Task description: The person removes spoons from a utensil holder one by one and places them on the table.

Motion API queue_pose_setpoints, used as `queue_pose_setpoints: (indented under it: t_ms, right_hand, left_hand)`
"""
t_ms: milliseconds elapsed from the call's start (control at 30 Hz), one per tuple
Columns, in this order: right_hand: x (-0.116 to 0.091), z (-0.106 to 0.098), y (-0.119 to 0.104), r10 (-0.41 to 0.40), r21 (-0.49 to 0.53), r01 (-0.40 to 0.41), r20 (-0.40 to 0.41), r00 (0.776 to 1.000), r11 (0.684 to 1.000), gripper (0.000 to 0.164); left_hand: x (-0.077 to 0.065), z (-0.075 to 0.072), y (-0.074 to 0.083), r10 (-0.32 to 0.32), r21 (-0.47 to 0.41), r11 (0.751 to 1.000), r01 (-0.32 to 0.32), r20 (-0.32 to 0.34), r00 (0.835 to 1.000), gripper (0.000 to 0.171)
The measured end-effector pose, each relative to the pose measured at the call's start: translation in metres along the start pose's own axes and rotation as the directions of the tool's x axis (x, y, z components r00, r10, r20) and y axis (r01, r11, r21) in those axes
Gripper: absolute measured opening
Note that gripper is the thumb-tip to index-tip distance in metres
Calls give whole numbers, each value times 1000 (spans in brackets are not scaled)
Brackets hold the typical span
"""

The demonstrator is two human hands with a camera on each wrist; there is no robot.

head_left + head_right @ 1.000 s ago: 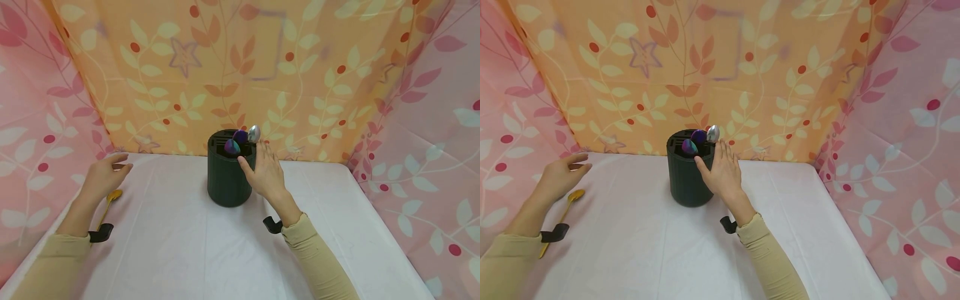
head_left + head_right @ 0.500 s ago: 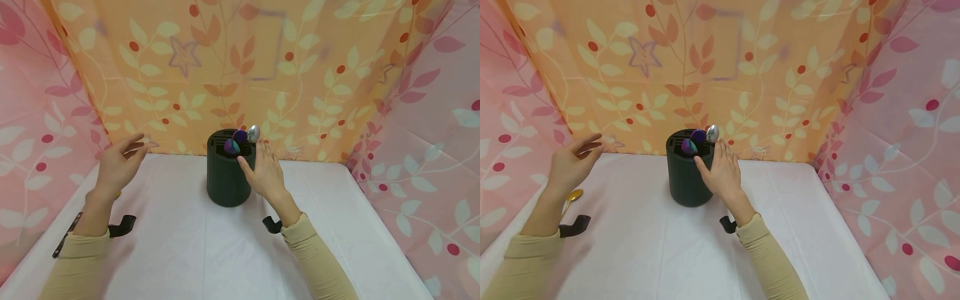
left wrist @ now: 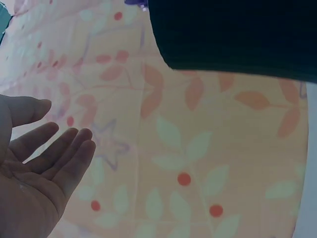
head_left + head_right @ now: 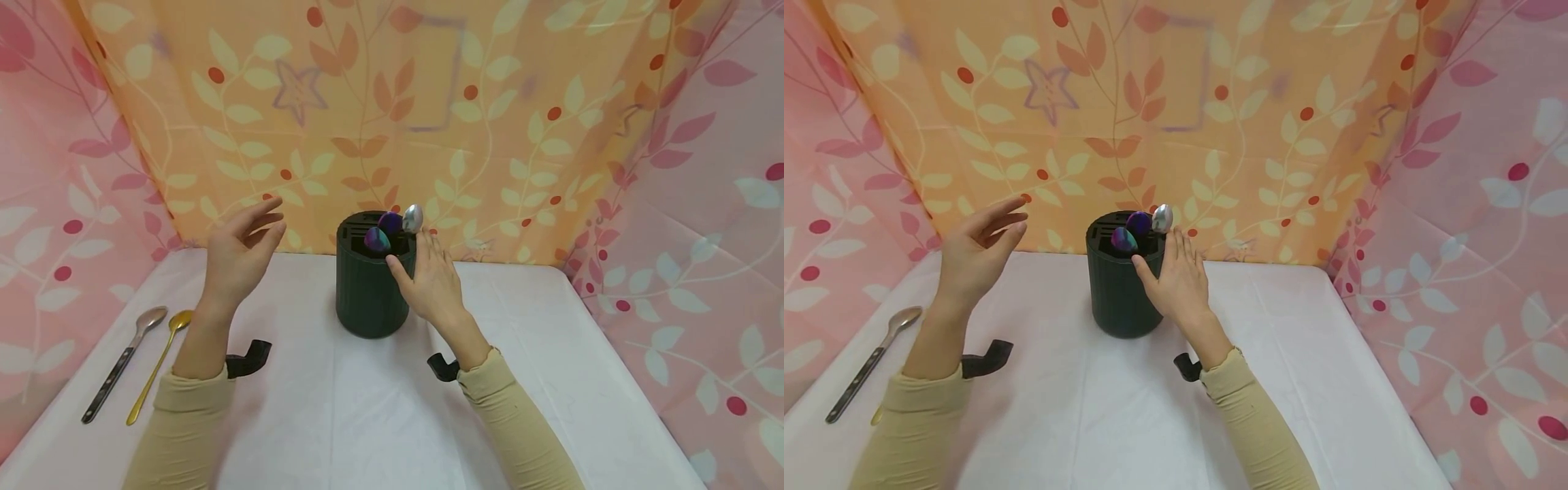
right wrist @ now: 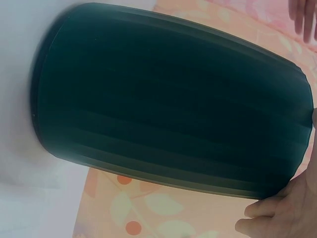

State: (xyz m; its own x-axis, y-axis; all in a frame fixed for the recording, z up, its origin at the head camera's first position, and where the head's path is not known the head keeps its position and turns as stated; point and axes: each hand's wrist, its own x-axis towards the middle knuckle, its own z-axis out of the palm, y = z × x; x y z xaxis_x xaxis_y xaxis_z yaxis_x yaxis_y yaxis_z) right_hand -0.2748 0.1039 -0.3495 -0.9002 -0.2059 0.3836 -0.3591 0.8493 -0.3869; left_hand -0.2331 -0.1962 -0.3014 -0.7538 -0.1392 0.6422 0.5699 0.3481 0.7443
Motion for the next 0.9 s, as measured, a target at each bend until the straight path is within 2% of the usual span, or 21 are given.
queue_pose_setpoints:
  t_ms: [167, 467, 667, 900]
  right_hand:
    - [0, 0, 0, 3, 2, -3, 7, 1000, 1000, 95]
    - [0, 0, -1, 2, 7, -2, 5, 1000, 1000, 94]
    - [0, -1, -1, 1, 9, -1, 7, 1000, 1000, 95]
    - [0, 0, 1, -3, 4, 3, 6, 1000, 1000, 96]
  left_hand:
    - [2, 18, 4, 27, -33, 999, -25, 42, 999, 40]
    - [4, 52, -1, 72, -77, 995, -62, 133, 988, 41]
    - [5, 71, -1, 89, -88, 994, -72, 217, 972, 43]
    - [6, 86, -4, 102, -24, 995, -99, 314, 944, 41]
